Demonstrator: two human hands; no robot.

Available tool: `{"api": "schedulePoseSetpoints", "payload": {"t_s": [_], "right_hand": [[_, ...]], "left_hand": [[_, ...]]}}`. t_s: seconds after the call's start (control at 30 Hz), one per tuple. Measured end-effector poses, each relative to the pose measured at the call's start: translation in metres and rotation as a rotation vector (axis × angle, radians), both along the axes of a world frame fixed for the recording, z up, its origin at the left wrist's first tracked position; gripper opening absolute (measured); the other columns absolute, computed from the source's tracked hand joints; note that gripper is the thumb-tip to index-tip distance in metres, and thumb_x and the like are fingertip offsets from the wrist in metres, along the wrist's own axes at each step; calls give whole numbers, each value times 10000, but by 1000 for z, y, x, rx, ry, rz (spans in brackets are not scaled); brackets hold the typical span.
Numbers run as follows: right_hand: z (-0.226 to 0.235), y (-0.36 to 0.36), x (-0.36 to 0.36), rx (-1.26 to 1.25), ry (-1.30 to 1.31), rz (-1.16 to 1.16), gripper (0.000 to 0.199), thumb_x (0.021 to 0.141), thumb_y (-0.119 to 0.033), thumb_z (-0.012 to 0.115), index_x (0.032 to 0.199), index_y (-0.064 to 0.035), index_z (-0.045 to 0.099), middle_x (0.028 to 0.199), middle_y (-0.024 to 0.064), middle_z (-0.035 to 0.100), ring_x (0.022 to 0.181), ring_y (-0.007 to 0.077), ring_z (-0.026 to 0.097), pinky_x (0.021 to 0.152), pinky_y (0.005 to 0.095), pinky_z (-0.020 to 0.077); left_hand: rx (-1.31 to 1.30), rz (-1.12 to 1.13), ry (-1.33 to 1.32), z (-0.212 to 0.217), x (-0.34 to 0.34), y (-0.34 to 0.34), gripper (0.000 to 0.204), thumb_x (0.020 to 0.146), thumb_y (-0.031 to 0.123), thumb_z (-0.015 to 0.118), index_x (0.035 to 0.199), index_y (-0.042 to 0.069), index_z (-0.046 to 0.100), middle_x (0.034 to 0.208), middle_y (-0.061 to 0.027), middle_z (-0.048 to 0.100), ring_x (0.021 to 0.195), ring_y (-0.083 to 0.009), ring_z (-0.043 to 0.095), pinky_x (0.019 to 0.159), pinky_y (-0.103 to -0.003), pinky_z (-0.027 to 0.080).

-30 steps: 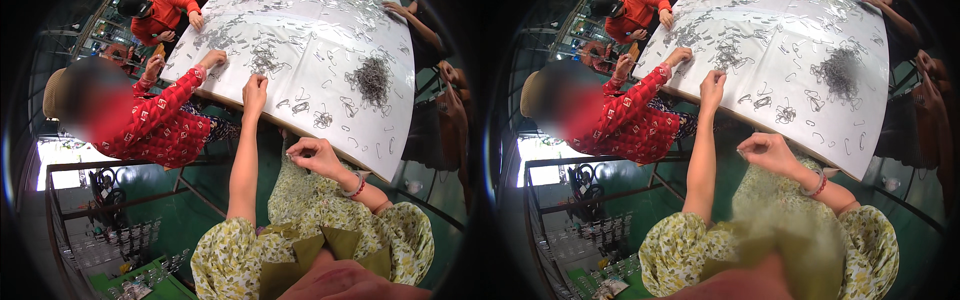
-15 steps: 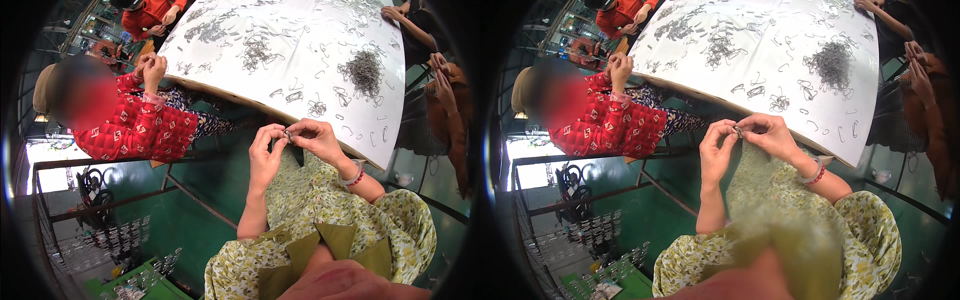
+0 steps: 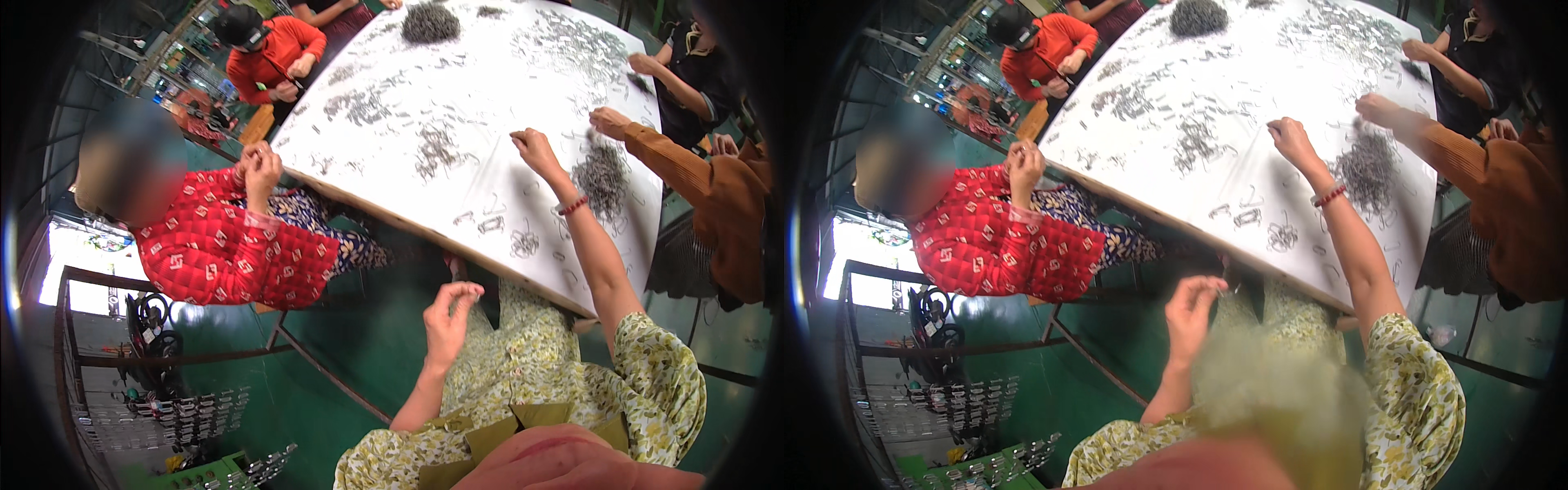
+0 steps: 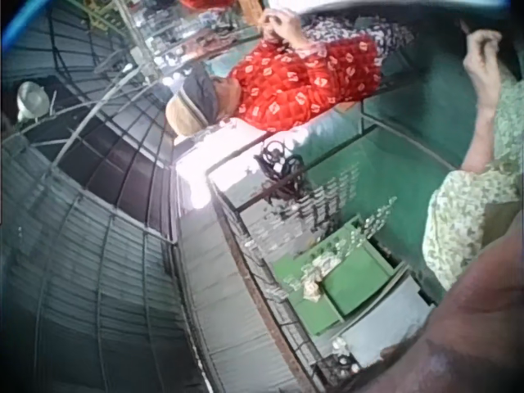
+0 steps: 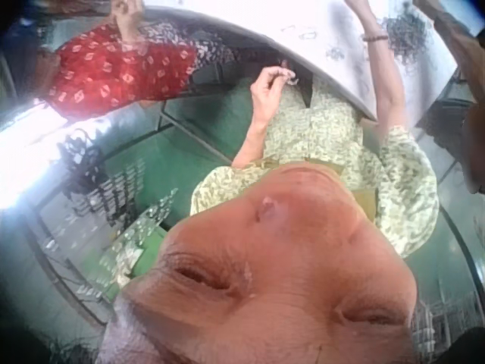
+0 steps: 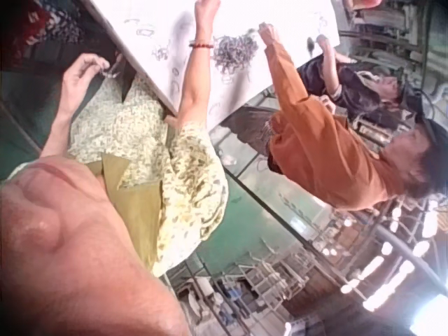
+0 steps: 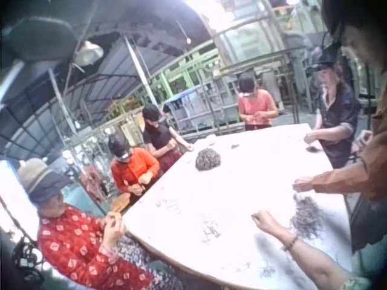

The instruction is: The person sits at a table and repeatedly picks up small metal paperclips, bends them into a specific shape, and places them onto a white board. Another person across the table performs the same task simultaneously.

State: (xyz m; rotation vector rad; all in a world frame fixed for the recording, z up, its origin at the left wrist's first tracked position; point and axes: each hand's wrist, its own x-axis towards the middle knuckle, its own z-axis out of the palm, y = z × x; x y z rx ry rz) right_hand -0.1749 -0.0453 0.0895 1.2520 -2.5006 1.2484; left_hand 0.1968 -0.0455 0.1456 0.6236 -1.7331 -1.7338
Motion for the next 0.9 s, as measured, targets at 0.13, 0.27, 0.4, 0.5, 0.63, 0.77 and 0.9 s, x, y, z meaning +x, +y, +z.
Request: {"api": "schedulePoseSetpoints", "payload": {"t_s": [0.13, 0.27, 0.4, 0.5, 0.63, 0.77, 0.9], "right_hand": [[-54, -29, -64, 297, 245, -63, 53, 725, 47, 567, 707, 69, 612, 755, 264, 624, 700, 426, 611, 601, 421, 501], [-56, -34, -87, 365, 150, -55, 116, 639, 78, 564, 720, 70, 647, 760, 288, 623, 742, 418, 641, 644, 419, 526], [-12, -15, -53, 182, -270, -7, 279, 692, 51, 595, 955, 55, 688, 731, 190, 665, 712, 235, 679, 649, 313, 547], [34, 0, 30, -129, -775, 198, 310, 787, 22, 616, 1095, 43, 650, 776, 78, 652, 718, 117, 640, 663, 262, 543], [72, 42, 151, -173, -816, 486, 310, 826, 47, 575, 1129, 23, 636, 827, 71, 665, 710, 113, 649, 630, 235, 537], [95, 58, 213, -278, -802, 466, 302, 816, 55, 617, 1115, 19, 642, 834, 64, 675, 735, 94, 648, 664, 220, 547], [98, 52, 229, -342, -776, 457, 261, 799, 69, 644, 1057, 30, 659, 841, 62, 668, 750, 109, 653, 687, 222, 551]], "left_hand": [[-62, -22, -28, -2, 5, 1, 72, 904, 32, 600, 951, -22, 594, 909, -104, 687, 854, -133, 643, 778, -268, 510], [20, -13, -98, 7, 1, -4, 56, 899, -15, 567, 947, -43, 571, 938, -101, 647, 920, -160, 611, 864, -298, 482], [-77, 49, -32, 7, -6, -8, 56, 885, 9, 614, 933, -20, 618, 902, -83, 688, 846, -121, 636, 783, -266, 501], [-88, 77, -100, 10, -9, -14, 55, 879, -5, 610, 929, -25, 624, 892, -86, 688, 825, -123, 636, 771, -263, 501], [-136, 30, -95, 6, -15, -25, 67, 895, -10, 586, 946, -51, 603, 904, -80, 683, 857, -113, 628, 795, -242, 493], [-226, 37, -93, 7, -16, -32, 84, 844, 52, 660, 908, 9, 627, 841, -81, 671, 769, -218, 629, 694, -324, 490], [-297, 63, -117, 5, -6, -37, 102, 843, 88, 672, 909, 25, 627, 837, -75, 664, 762, -222, 616, 684, -338, 481]]}}
